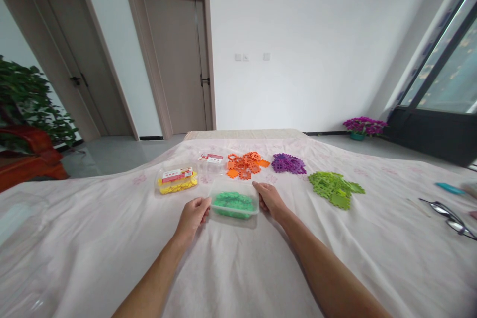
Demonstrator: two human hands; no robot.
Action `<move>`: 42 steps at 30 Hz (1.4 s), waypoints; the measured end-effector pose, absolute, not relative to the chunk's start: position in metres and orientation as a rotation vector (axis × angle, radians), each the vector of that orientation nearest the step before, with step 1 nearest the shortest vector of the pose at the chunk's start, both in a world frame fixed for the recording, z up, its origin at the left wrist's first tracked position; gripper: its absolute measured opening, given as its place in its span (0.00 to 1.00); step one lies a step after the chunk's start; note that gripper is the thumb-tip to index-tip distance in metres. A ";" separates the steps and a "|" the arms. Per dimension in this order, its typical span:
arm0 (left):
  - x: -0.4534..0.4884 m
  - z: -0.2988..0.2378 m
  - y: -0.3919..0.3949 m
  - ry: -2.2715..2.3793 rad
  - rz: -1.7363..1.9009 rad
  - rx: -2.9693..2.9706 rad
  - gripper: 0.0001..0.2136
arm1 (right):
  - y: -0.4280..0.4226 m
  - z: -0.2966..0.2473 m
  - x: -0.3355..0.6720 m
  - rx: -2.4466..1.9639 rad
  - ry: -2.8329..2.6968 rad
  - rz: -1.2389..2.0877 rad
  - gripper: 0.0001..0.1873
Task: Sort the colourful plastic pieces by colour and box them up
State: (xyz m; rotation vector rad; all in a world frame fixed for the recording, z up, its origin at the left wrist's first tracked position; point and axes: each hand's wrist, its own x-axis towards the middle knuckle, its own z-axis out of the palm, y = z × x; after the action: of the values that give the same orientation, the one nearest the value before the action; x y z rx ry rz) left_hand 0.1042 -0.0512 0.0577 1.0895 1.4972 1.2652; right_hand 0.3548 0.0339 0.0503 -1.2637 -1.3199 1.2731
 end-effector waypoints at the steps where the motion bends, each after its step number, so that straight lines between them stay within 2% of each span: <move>1: 0.104 0.056 -0.051 1.522 1.268 1.111 0.23 | 0.033 0.050 0.355 -1.283 -1.318 1.262 0.25; 9: 0.108 0.049 -0.052 1.653 1.092 1.350 0.26 | 0.034 0.048 0.356 -1.267 -1.370 1.283 0.21; 15: 0.112 0.053 -0.056 1.576 1.144 1.340 0.28 | 0.032 0.043 0.355 -1.205 -1.343 1.219 0.21; 20: 0.116 0.063 -0.057 1.318 1.192 1.123 0.27 | 0.031 0.043 0.356 -1.110 -1.383 1.227 0.25; 25: 0.113 0.068 -0.051 1.296 1.300 0.737 0.21 | 0.027 0.045 0.355 -0.987 -1.422 1.300 0.29; 29: 0.091 0.071 -0.045 1.370 1.361 0.652 0.17 | 0.028 0.044 0.354 -1.032 -1.412 1.317 0.25; 36: 0.020 0.081 -0.051 1.545 1.288 0.636 0.16 | 0.032 0.042 0.352 -1.118 -1.428 1.276 0.17; 42: -0.019 0.088 -0.060 1.509 1.246 0.576 0.15 | 0.034 0.040 0.351 -1.148 -1.450 1.252 0.15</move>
State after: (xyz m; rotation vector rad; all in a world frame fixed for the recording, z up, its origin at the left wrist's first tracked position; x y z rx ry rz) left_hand -0.0190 -0.0604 0.0875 0.5758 1.5088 1.2465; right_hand 0.3510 0.0345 0.0402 -1.1484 -1.4504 1.2525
